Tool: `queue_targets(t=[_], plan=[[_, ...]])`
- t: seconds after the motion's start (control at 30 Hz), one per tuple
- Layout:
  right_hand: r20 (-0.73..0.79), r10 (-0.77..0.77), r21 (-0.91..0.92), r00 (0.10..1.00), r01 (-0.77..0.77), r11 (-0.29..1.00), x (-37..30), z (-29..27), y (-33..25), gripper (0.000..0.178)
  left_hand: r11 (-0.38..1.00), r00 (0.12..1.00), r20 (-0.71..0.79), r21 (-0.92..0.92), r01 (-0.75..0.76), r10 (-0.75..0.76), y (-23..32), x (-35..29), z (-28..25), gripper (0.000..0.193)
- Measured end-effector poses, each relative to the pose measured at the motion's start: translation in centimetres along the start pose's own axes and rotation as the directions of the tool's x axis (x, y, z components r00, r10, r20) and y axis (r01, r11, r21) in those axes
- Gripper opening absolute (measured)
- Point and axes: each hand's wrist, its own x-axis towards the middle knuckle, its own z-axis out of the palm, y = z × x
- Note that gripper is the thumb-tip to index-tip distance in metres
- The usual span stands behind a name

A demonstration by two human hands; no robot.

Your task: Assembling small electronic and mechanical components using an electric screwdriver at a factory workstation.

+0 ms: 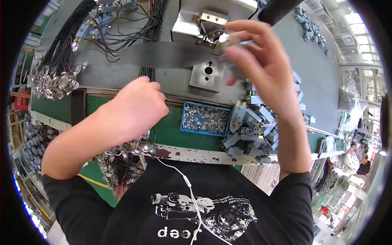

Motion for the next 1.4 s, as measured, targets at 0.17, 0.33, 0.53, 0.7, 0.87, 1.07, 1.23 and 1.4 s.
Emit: queue_targets(t=[0.17,0.33,0.53,0.7,0.87,1.07,1.23,1.4], plan=[[0.062,0.228,-0.059,0.972,-0.224,0.973,0.4,0.0,1.3,0.031,0.979,0.983,-0.11,-0.125,-0.16,0.146,-0.7,0.1,-2.1,0.008],[-0.047,-0.034,-0.639,0.998,-0.004,0.769,-1.3,2.5,2.9,0.034,0.864,0.945,-0.317,-0.451,-0.225,0.08,-1.1,0.9,-2.5,0.014],[0.085,-0.098,-0.793,0.992,0.127,0.595,-3.3,3.0,2.3,0.037,0.907,0.926,-0.355,-0.335,-0.256,0.131,-0.8,0.8,-1.2,0.015],[0.072,-0.077,-0.795,0.994,0.104,0.597,-3.5,3.3,3.9,0.038,0.912,0.915,-0.38,-0.312,-0.267,0.138,-0.6,1.0,-0.9,0.012],[0.001,-0.179,-0.833,0.984,0.1,0.544,-3.8,3.8,5.1,0.039,0.918,0.908,-0.398,-0.297,-0.264,0.133,-0.5,0.8,-0.6,0.011],[-0.015,-0.117,-0.638,0.993,0.081,0.765,-5.9,3.1,2.4,0.04,0.915,0.897,-0.421,-0.296,-0.274,0.133,-0.5,1.3,-0.6,0.015],[0.321,0.546,0.061,0.774,-0.592,0.803,-7.8,3.2,-2.4,0.046,0.93,0.728,-0.668,-0.148,-0.337,0.157,-0.4,4.1,-1.2,0.015],[0.268,0.134,-0.686,0.954,0.092,0.722,-4.1,-0.9,-0.3,0.033,0.87,0.829,-0.547,-0.345,-0.352,0.118,-1.7,4.2,-2.4,0.011]])
